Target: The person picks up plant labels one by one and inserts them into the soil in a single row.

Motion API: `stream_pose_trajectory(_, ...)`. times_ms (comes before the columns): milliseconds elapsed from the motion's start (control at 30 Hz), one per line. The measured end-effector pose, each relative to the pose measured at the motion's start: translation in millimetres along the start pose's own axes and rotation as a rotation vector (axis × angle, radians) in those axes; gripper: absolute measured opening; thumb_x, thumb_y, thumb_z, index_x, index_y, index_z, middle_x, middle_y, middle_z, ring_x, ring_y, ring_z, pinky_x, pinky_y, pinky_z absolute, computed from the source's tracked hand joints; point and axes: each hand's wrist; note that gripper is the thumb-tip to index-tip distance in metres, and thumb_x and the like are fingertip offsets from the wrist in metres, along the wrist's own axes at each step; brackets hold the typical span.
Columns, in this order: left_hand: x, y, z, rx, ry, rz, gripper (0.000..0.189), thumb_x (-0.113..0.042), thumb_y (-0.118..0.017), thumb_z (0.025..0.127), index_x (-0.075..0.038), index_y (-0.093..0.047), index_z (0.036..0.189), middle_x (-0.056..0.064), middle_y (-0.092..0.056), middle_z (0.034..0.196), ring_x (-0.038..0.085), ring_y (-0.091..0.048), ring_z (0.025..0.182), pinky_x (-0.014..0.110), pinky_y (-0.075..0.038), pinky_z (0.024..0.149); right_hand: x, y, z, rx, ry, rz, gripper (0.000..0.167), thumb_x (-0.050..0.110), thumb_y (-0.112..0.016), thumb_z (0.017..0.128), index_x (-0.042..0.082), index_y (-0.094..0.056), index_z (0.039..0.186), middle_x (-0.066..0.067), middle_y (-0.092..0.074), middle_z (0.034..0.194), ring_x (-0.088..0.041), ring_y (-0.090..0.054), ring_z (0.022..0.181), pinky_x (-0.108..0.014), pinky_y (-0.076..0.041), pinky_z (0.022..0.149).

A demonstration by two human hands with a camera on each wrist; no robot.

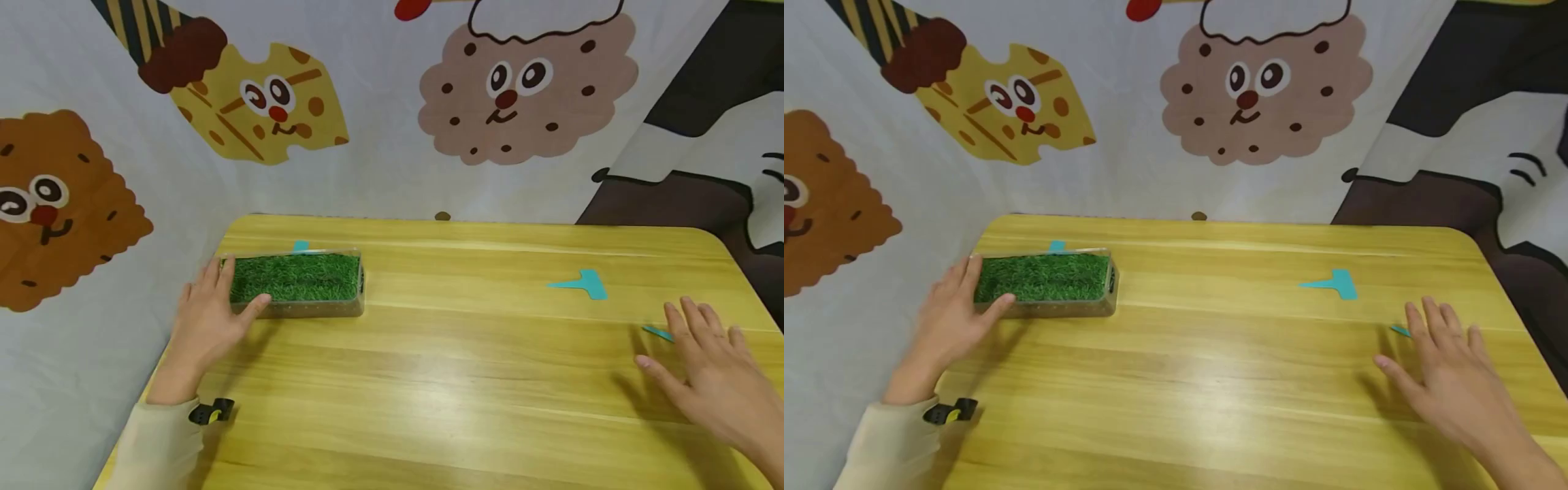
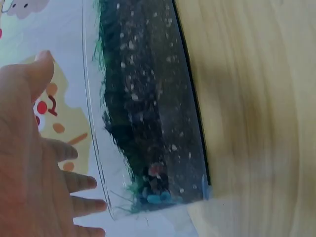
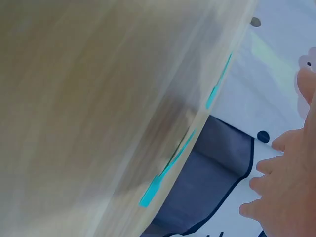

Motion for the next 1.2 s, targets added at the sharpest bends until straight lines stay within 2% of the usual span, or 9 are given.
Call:
stream_pose_trajectory(167, 11.5, 2.1, 3.0, -0.044, 0.088, -0.028, 0.09, -0.058, -0.046, 0.108, 0.006, -0.015, 0.164, 0.039, -0.022, 0.163, 0.063, -0.028, 0.142, 0.078, -0.026, 0.107, 7.1, 0.2, -1.3, -0.017, 0.034, 0.011, 0.095, 0.045, -0.06, 0.105, -0.007, -0.006, 0.164, -0.035, 0.001, 0.168, -0.048, 0.011, 0.156, -0.067, 0.015, 0.118)
stream_pose_trajectory(333, 23.6, 3.7, 5.5, -0.011, 0.228, -0.105, 0.084, -0.054, -0.04, 0.11, 0.005, -0.014, 0.164, 0.04, -0.024, 0.161, 0.064, -0.027, 0.142, 0.082, -0.029, 0.1, 14.7, -0.4, -1.8, -0.025, 0.039, 0.026, 0.095, 0.045, -0.062, 0.105, -0.003, -0.005, 0.165, -0.033, -0.001, 0.169, -0.047, 0.007, 0.157, -0.066, 0.013, 0.119)
stream_pose_trajectory(467, 30.2, 3.3, 8.7, -0.024, 0.284, -0.151, 0.071, -0.04, -0.04, 0.112, 0.011, -0.026, 0.159, 0.042, -0.039, 0.151, 0.063, -0.041, 0.132, 0.078, -0.038, 0.095, 21.3, -0.4, -1.6, -0.028, 0.037, 0.031, 0.095, 0.045, -0.062, 0.104, 0.0, -0.005, 0.166, -0.032, -0.004, 0.169, -0.046, 0.002, 0.157, -0.066, 0.012, 0.12)
stream_pose_trajectory(567, 31.3, 3.8, 10.2, -0.061, 0.287, -0.176, 0.056, -0.027, -0.04, 0.113, 0.016, -0.043, 0.149, 0.042, -0.053, 0.138, 0.06, -0.056, 0.114, 0.069, -0.048, 0.082, 26.1, -0.2, -1.2, -0.033, 0.045, 0.033, 0.094, 0.045, -0.062, 0.105, 0.002, -0.006, 0.167, -0.03, -0.005, 0.17, -0.045, 0.0, 0.158, -0.064, 0.012, 0.121)
stream_pose_trajectory(633, 30.9, 4.2, 10.7, -0.088, 0.276, -0.182, 0.048, -0.018, -0.041, 0.112, 0.018, -0.053, 0.141, 0.042, -0.058, 0.131, 0.054, -0.062, 0.094, 0.059, -0.05, 0.07, 28.8, -0.1, -0.8, -0.045, 0.059, 0.038, 0.093, 0.044, -0.062, 0.104, 0.002, -0.008, 0.167, -0.03, -0.008, 0.17, -0.043, -0.002, 0.159, -0.062, 0.011, 0.122)
stream_pose_trajectory(767, 29.5, 4.1, 11.5, -0.15, 0.243, -0.175, 0.038, -0.005, -0.043, 0.107, 0.02, -0.061, 0.129, 0.042, -0.061, 0.124, 0.045, -0.062, 0.072, 0.05, -0.047, 0.061, 33.6, -0.8, -0.5, -0.074, 0.094, 0.057, 0.091, 0.042, -0.064, 0.104, 0.004, -0.011, 0.167, -0.028, -0.014, 0.17, -0.039, -0.007, 0.159, -0.059, 0.007, 0.125)
stream_pose_trajectory(833, 28.9, 3.8, 11.0, -0.171, 0.226, -0.174, 0.035, 0.0, -0.044, 0.105, 0.02, -0.062, 0.127, 0.043, -0.062, 0.121, 0.049, -0.063, 0.074, 0.055, -0.051, 0.063, 36.4, -1.6, 0.0, -0.077, 0.103, 0.069, 0.091, 0.041, -0.065, 0.103, 0.003, -0.013, 0.167, -0.028, -0.016, 0.17, -0.039, -0.009, 0.159, -0.058, 0.005, 0.125)
stream_pose_trajectory(967, 27.5, 3.5, 9.6, -0.189, 0.194, -0.168, 0.032, 0.005, -0.046, 0.103, 0.022, -0.063, 0.124, 0.044, -0.062, 0.117, 0.059, -0.063, 0.092, 0.067, -0.052, 0.077, 43.9, -2.5, 2.7, -0.06, 0.106, 0.086, 0.089, 0.041, -0.064, 0.104, 0.002, -0.014, 0.167, -0.028, -0.016, 0.17, -0.039, -0.009, 0.159, -0.057, 0.007, 0.125)
stream_pose_trajectory(1200, 24.9, 3.9, 8.9, -0.177, 0.163, -0.165, 0.031, 0.008, -0.047, 0.101, 0.022, -0.064, 0.122, 0.043, -0.062, 0.117, 0.06, -0.062, 0.096, 0.068, -0.052, 0.079, 61.4, -1.1, 11.8, -0.046, 0.121, 0.113, 0.086, 0.041, -0.064, 0.104, 0.002, -0.019, 0.166, -0.025, -0.02, 0.17, -0.04, -0.017, 0.158, -0.054, 0.002, 0.127)
Point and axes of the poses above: each hand's wrist, its own z-axis towards the middle knuckle, its own y-axis out of the back of the hand, x = y × z
